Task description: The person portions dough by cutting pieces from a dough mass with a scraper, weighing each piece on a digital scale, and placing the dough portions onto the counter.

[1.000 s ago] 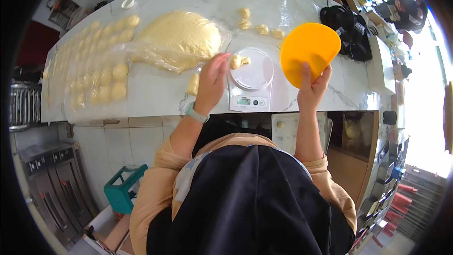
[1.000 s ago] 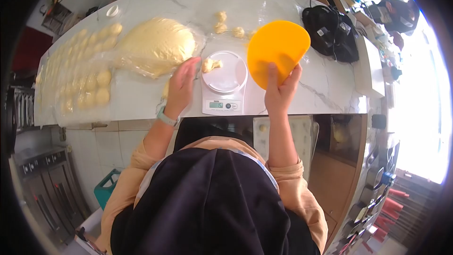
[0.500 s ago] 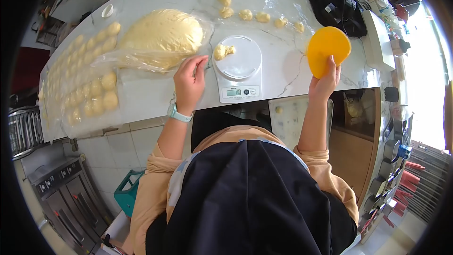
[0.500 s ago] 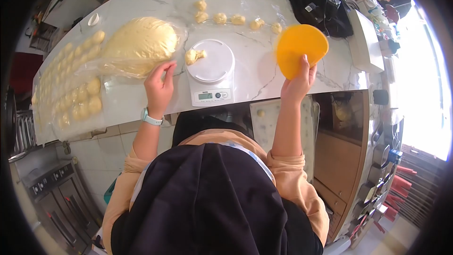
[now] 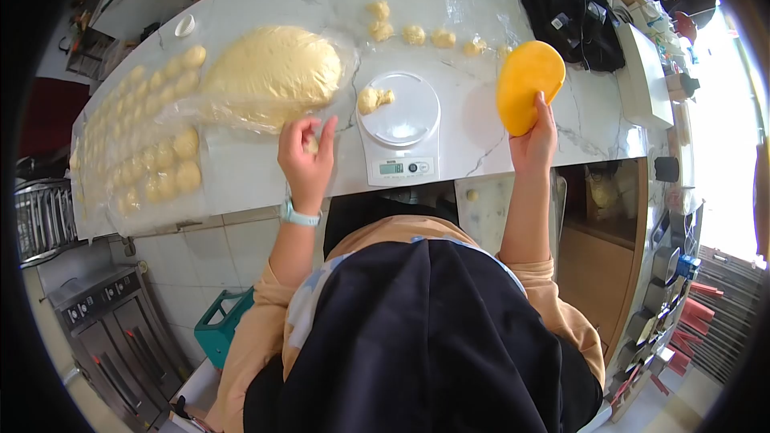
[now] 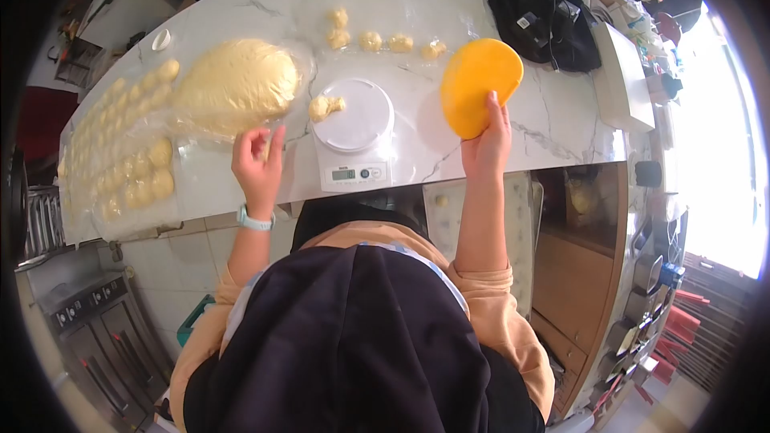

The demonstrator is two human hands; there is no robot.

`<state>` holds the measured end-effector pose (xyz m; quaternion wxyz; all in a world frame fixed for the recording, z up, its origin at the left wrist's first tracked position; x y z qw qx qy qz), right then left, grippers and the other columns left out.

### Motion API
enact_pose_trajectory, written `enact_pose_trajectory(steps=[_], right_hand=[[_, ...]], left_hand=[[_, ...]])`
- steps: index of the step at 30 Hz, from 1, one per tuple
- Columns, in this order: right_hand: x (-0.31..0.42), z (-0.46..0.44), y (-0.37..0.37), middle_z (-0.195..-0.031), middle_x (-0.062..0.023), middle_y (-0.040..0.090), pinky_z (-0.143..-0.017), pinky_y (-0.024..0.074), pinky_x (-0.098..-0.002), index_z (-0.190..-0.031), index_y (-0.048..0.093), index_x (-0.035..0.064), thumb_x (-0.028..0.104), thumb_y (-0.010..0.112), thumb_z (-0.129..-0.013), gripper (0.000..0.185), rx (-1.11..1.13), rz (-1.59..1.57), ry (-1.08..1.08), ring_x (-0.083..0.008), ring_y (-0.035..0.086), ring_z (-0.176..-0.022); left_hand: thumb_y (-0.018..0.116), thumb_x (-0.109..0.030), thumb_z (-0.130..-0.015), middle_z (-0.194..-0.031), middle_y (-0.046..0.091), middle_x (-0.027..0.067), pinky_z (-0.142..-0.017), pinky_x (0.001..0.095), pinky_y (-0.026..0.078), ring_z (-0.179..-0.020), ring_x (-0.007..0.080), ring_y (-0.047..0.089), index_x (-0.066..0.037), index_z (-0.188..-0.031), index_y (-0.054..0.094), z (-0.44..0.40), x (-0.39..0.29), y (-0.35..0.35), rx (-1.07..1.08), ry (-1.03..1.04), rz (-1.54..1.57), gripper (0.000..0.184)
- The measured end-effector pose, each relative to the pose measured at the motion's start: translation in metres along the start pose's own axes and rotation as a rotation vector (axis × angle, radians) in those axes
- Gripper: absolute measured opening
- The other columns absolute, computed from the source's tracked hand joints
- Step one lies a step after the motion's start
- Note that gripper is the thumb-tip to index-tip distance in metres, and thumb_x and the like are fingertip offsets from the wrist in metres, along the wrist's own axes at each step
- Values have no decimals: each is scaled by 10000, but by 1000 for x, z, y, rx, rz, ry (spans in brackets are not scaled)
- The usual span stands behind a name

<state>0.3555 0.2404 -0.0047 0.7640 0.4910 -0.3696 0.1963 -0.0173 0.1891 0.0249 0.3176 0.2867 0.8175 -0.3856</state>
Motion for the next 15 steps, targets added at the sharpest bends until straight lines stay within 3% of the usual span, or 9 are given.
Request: enact_pose_trajectory(steps=[2, 7, 8, 9, 10, 15], right_hand=[[5, 1, 21, -1216, -83, 530, -965, 416, -348, -1255, 459, 10, 204, 542, -927, 390, 75, 186, -121, -209, 516, -1133], [-14, -57, -23, -1301, -110, 471, -943, 386, -441, -1265, 430, 28, 198, 517, -922, 392, -285, -162, 94, -217, 467, -1155], [-21, -68, -36, -1310, -108, 465, -943, 378, -451, -1266, 429, 31, 203, 518, -921, 395, -342, -139, 112, -216, 460, -1155], [-27, -79, -48, -1319, -107, 458, -942, 369, -460, -1266, 428, 35, 208, 520, -919, 398, -397, -116, 131, -215, 452, -1156], [-22, -91, -52, -1302, -128, 475, -950, 402, -448, -1275, 420, 24, 193, 512, -927, 398, -393, -67, 28, -232, 487, -1150], [-34, -146, -60, -1151, -138, 580, -926, 475, -393, -1197, 491, -42, 131, 552, -915, 337, -157, -39, 189, -263, 576, -1076]], left_hand=[[761, -129, -764, -738, 539, 46, -589, 255, 419, -611, 145, 456, -17, -852, 589, 9, -7, 5, 46, 36, 10, 223], [775, -235, -739, -895, 539, 94, -654, 343, 454, -763, 243, 534, -64, -1020, 611, -13, -49, 49, 166, 331, -23, 368], [743, -292, -763, -992, 523, 110, -692, 370, 466, -838, 281, 552, -102, -1120, 603, -16, -43, 64, 299, 248, -59, 428], [740, -302, -766, -1009, 521, 111, -695, 369, 470, -840, 279, 556, -104, -1118, 610, -21, -46, 72, 348, 251, -102, 424], [737, -313, -769, -1026, 518, 113, -698, 367, 474, -843, 277, 560, -105, -1115, 616, -25, -48, 81, 398, 251, -146, 421], [670, -189, -819, -960, 564, 112, -669, 357, 485, -747, 279, 584, -68, -968, 688, -31, -36, 112, 614, 257, -106, 193]])
Point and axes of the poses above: each hand's wrist, its own z-axis away from the middle knuckle, its own y-axis out of the palm, x = y × z, the point moved 8 cm from there along -z, towards the middle knuckle
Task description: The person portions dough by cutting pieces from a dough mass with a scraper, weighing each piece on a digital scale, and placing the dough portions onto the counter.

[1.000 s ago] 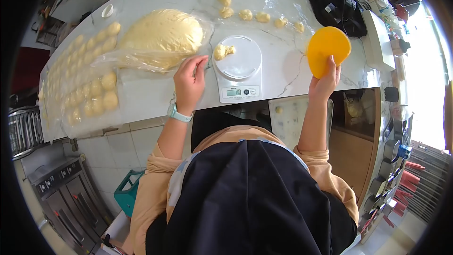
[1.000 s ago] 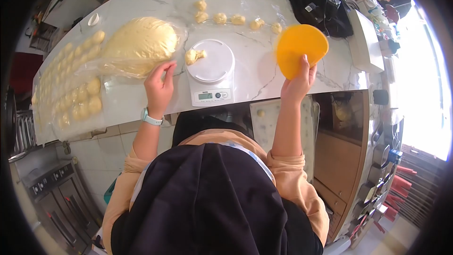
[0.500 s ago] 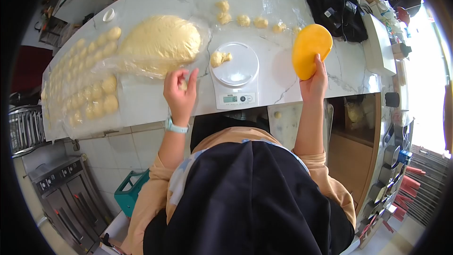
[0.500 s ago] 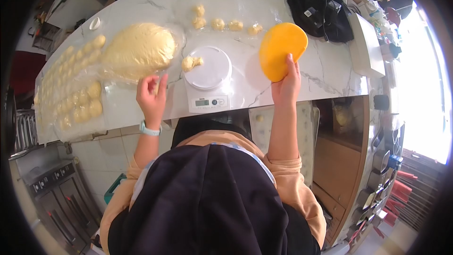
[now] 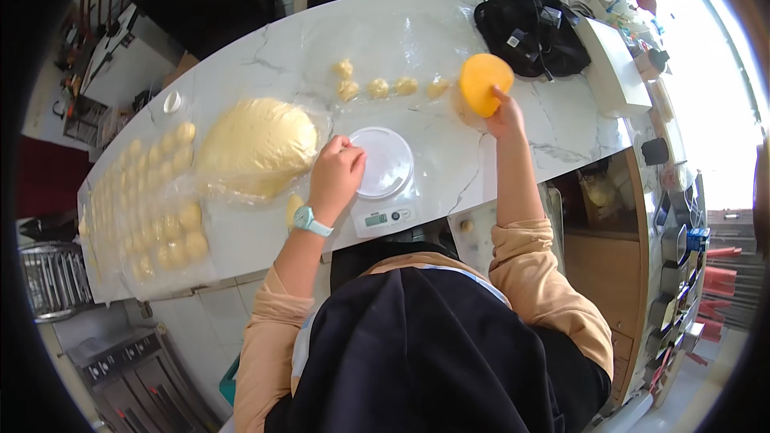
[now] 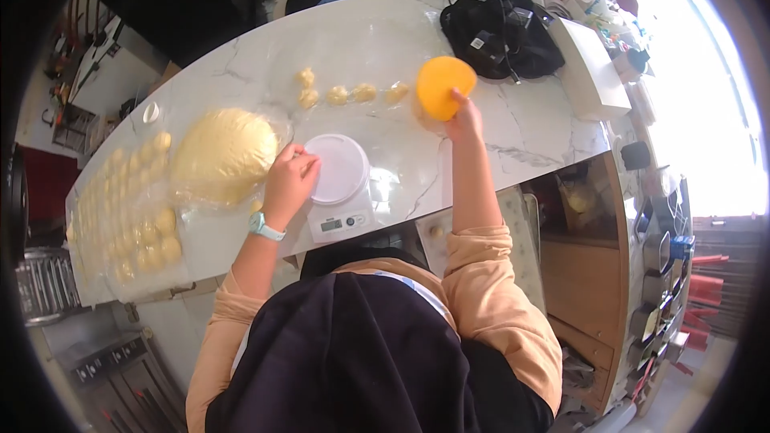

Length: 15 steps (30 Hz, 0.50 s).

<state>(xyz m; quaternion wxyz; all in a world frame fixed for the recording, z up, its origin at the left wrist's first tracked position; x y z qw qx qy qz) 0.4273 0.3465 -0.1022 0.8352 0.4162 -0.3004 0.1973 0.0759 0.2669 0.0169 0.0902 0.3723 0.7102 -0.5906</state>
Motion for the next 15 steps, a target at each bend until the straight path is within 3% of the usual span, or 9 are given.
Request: enact_pose_trajectory(steps=[1, 3, 4, 5, 8, 10, 12, 15], right_hand=[[-4, -4, 0, -1131, -138, 592, -917, 484, -374, -1187, 498, -40, 132, 559, -914, 328, -5, 51, 26, -258, 588, -1060], [5, 2, 10, -1069, -130, 620, -893, 502, -331, -1142, 534, -46, 98, 574, -903, 282, -52, 109, 8, -238, 615, -1011], [21, 4, 31, -1061, -125, 623, -887, 502, -328, -1133, 540, -45, 101, 578, -902, 276, 24, 81, -59, -233, 615, -1006], [34, 7, 47, -1053, -121, 625, -881, 503, -326, -1124, 546, -44, 104, 581, -902, 270, 95, 57, -121, -228, 616, -1001], [59, 10, 94, -1021, -125, 628, -830, 508, -311, -1095, 558, -64, 100, 603, -890, 267, 237, 72, -169, -217, 628, -939], [70, 12, 124, -975, -119, 633, -786, 509, -300, -1065, 573, -71, 121, 617, -888, 265, 288, 99, -184, -201, 634, -885], [76, 14, 132, -991, -120, 625, -801, 506, -293, -1070, 563, -69, 126, 612, -892, 269, 310, 107, -177, -201, 628, -910], [77, 22, 124, -1022, -121, 616, -827, 500, -295, -1078, 549, -64, 130, 604, -897, 271, 306, 69, -118, -203, 618, -948]], left_hand=[[647, -93, -810, -950, 588, 115, -664, 344, 491, -743, 247, 607, -53, -955, 686, -4, -2, -4, -13, -4, 24, 155], [657, -65, -796, -976, 591, 119, -659, 334, 497, -778, 226, 621, -40, -944, 680, -18, -22, -9, 4, -8, 203, 153], [663, -52, -788, -989, 593, 121, -656, 329, 499, -796, 215, 628, -33, -939, 678, -30, -38, -14, 11, -17, 292, 153], [665, -19, -777, -1044, 591, 125, -655, 306, 503, -807, 200, 643, -11, -933, 675, -44, -67, -19, -17, 101, 307, 157], [656, -57, -797, -990, 621, 136, -670, 307, 506, -814, 214, 649, -8, -991, 660, -87, -98, 42, 260, 202, 559, 200], [661, -90, -798, -898, 651, 155, -683, 331, 510, -845, 247, 652, 0, -1028, 631, -124, -104, 89, 463, 204, 407, 248], [596, -156, -845, -823, 658, 152, -722, 380, 505, -854, 297, 638, -13, -1042, 615, -173, -97, 112, 140, 360, 453, 244], [520, -184, -870, -856, 667, 152, -755, 397, 494, -825, 341, 629, -26, -1040, 625, -235, -67, 156, 35, 315, 159, 255]])
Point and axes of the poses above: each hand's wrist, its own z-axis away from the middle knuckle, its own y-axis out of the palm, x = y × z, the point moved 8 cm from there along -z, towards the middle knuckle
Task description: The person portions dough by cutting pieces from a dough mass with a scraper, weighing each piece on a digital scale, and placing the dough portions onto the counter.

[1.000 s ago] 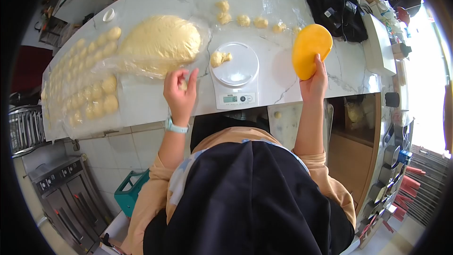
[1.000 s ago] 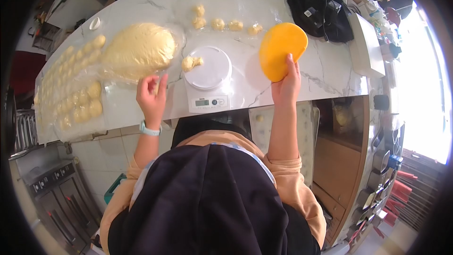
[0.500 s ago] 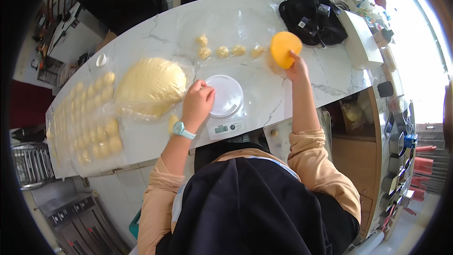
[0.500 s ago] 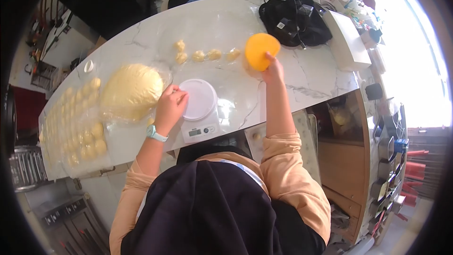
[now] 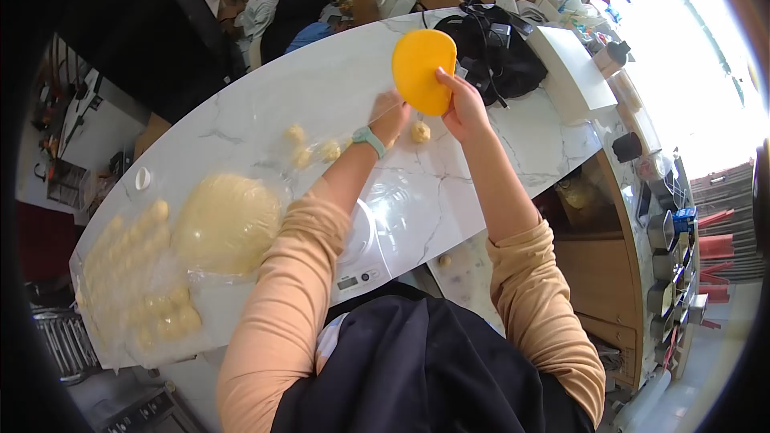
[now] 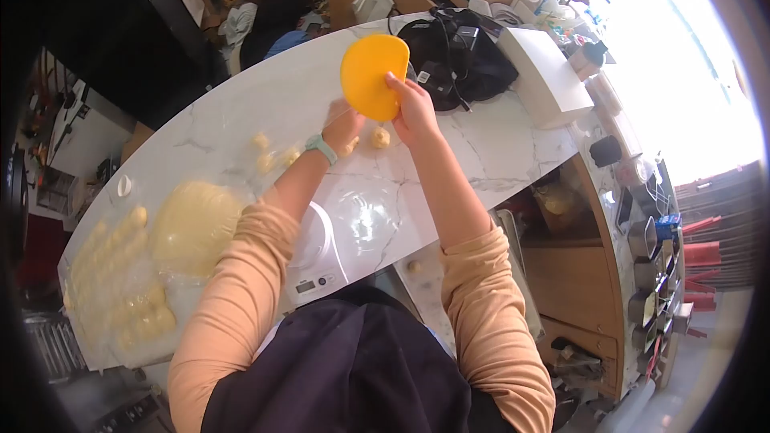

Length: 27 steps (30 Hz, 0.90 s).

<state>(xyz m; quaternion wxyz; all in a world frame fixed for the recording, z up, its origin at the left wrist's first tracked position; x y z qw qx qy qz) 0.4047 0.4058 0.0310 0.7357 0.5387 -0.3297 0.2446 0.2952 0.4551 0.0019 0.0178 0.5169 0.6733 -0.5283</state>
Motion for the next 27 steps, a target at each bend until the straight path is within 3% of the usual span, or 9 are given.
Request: enact_pose_trajectory(steps=[3, 8, 12, 14, 17, 19, 23, 24, 27], right_hand=[[-12, 9, -32, -1026, -100, 633, -845, 504, -283, -1094, 558, -27, 161, 588, -911, 264, -102, 9, 31, -185, 636, -929], [-56, 14, -90, -1095, -136, 604, -898, 476, -336, -1121, 524, -56, 109, 586, -899, 284, -220, -34, 125, -237, 600, -1023], [-73, 18, -122, -1122, -119, 598, -927, 452, -339, -1147, 518, -41, 131, 580, -907, 301, -201, 71, 160, -227, 581, -1049], [-53, 44, -129, -1136, -110, 588, -933, 442, -337, -1183, 500, -30, 150, 562, -923, 322, -235, 173, 3, -211, 565, -1067], [-21, 99, -84, -1157, -102, 570, -925, 439, -325, -1270, 431, 14, 167, 523, -950, 366, -384, 287, -317, -184, 539, -1098], [-33, 114, -19, -1136, -95, 582, -898, 455, -319, -1283, 408, 34, 176, 507, -959, 367, -139, 429, -311, -183, 564, -1058], [-138, 166, 113, -866, -133, 659, -689, 512, -353, -1240, 401, 61, 187, 491, -964, 317, 646, 990, -140, -239, 651, -744], [-163, 197, 156, -921, -154, 663, -748, 501, -350, -1211, 446, 56, 158, 480, -963, 270, 859, 1241, 75, -240, 659, -837], [-222, 245, 217, -794, -218, 629, -618, 473, -475, -1216, 397, 67, 201, 469, -938, 317, 1332, 1585, -33, -410, 619, -747]], left_hand=[[478, -162, -878, -1119, 612, 200, -899, 419, 451, -1033, 369, 573, -73, -1163, 598, 2, 22, 36, 326, -262, 113, 321], [480, -144, -861, -1454, 317, 176, -1092, 544, 199, -1360, 357, 255, -46, -1298, 481, 62, -31, 33, 402, 21, -472, 447], [479, -139, -884, -1347, 445, 239, -1077, 452, 299, -1291, 365, 387, -12, -1294, 462, 158, -84, -26, 491, 18, 98, 430], [534, -119, -879, -1248, 525, 229, -1018, 426, 366, -1177, 348, 501, 15, -1238, 488, 191, -101, -103, 272, -58, 283, 386], [689, -87, -791, -1140, 571, 178, -922, 400, 421, -1042, 331, 555, -12, -1169, 519, 290, -58, -182, -327, -353, -5, 422], [754, -78, -735, -1102, 582, 153, -873, 389, 444, -977, 325, 571, -37, -1143, 531, 369, -50, -210, -671, -535, -282, 466], [820, -105, -662, -1120, 587, 144, -850, 369, 470, -983, 315, 582, -49, -1152, 530, 435, -35, -203, -747, -724, -167, 572], [820, -110, -662, -1110, 593, 147, -848, 368, 474, -983, 312, 585, -43, -1144, 535, 436, -35, -201, -717, -769, -149, 564], [805, -93, -670, -1033, 632, 140, -826, 360, 493, -946, 303, 610, -22, -1052, 589, 441, -25, -195, -749, -752, -156, 444]])
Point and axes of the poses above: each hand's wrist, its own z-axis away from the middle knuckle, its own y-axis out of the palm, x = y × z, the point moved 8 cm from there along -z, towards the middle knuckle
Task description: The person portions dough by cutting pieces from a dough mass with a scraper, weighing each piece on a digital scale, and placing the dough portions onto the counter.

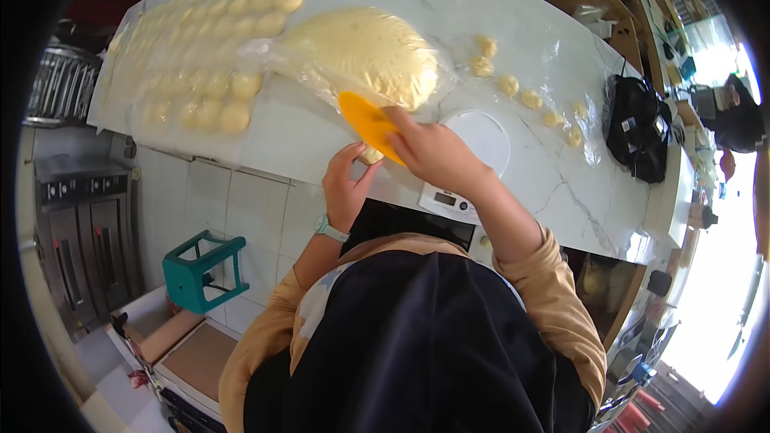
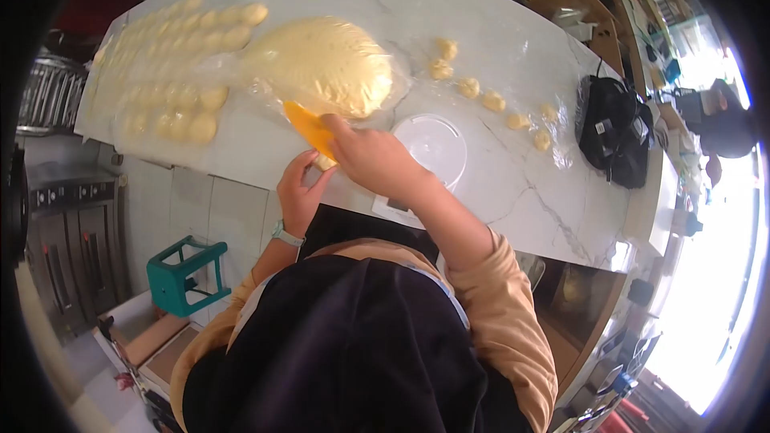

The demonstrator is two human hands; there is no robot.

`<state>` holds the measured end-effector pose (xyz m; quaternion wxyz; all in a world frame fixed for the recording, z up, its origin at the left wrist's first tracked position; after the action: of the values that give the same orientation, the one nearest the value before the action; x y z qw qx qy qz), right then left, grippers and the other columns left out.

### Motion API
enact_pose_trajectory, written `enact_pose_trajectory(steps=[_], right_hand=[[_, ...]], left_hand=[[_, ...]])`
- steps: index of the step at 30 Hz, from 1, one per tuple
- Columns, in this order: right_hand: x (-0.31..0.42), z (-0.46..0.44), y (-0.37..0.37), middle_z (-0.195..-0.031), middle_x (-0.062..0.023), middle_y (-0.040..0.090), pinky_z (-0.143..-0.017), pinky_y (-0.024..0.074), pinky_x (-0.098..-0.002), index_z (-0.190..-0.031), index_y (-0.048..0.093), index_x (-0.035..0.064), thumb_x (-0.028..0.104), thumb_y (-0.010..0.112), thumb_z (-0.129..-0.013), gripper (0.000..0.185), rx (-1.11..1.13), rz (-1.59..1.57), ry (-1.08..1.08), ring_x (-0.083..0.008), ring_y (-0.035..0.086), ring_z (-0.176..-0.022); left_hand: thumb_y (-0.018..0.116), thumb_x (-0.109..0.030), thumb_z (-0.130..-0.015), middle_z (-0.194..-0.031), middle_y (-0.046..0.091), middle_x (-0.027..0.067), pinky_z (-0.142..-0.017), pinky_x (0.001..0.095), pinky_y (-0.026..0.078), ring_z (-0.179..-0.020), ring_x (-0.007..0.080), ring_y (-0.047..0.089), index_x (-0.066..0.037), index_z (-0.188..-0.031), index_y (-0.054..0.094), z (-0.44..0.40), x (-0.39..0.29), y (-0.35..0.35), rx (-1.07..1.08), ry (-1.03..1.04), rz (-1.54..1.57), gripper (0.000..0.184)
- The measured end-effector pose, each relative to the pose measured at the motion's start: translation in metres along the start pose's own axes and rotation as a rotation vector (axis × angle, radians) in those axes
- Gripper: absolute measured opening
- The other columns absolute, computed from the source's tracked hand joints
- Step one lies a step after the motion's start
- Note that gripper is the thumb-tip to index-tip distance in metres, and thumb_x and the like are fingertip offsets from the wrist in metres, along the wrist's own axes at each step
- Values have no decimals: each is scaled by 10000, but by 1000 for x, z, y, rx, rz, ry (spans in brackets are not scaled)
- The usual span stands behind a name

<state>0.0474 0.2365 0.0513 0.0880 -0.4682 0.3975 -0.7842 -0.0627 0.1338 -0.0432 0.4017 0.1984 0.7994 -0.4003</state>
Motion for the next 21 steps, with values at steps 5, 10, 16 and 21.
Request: enact_pose_trajectory(steps=[5, 10, 16, 21], right_hand=[[8, -45, 57, -760, -208, 624, -543, 457, -487, -1136, 411, 66, 234, 485, -926, 279, -10, 231, -195, -418, 611, -675], [-37, 14, 60, -826, -207, 613, -574, 481, -473, -1057, 435, 29, 161, 524, -899, 225, -476, -46, -100, -403, 621, -757], [-73, 92, -25, -908, -178, 584, -695, 471, -317, -1094, 410, -22, 105, 518, -939, 228, -1113, -290, -9, -266, 602, -796], [-87, 155, -61, -1022, -101, 534, -823, 434, -261, -1148, 404, -12, 168, 491, -968, 269, -1374, -341, 58, -139, 518, -936]], left_hand=[[764, -56, -694, -993, 638, 132, -770, 348, 506, -887, 303, 615, -14, -954, 612, -7, -12, -7, 47, 60, -82, 305], [735, -121, -784, -953, 639, 90, -667, 251, 490, -758, 147, 619, -3, -925, 600, 0, -2, 0, 214, -232, 317, 228], [562, -223, -944, -1088, 620, 120, -690, 242, 498, -800, 135, 636, 43, -1158, 547, -16, -33, 74, 575, -571, 832, 341], [573, -222, -931, -1280, 517, 115, -784, 303, 501, -1011, 202, 594, 3, -1198, 561, -23, -59, 86, 645, -515, 826, 350]])
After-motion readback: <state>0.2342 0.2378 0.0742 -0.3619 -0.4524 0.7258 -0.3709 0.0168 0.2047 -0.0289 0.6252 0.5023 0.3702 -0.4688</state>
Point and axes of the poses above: each hand's wrist, its own z-axis away from the middle knuckle, its own y-axis out of the palm, x = y × z, the point moved 8 cm from there along -z, towards the middle knuckle
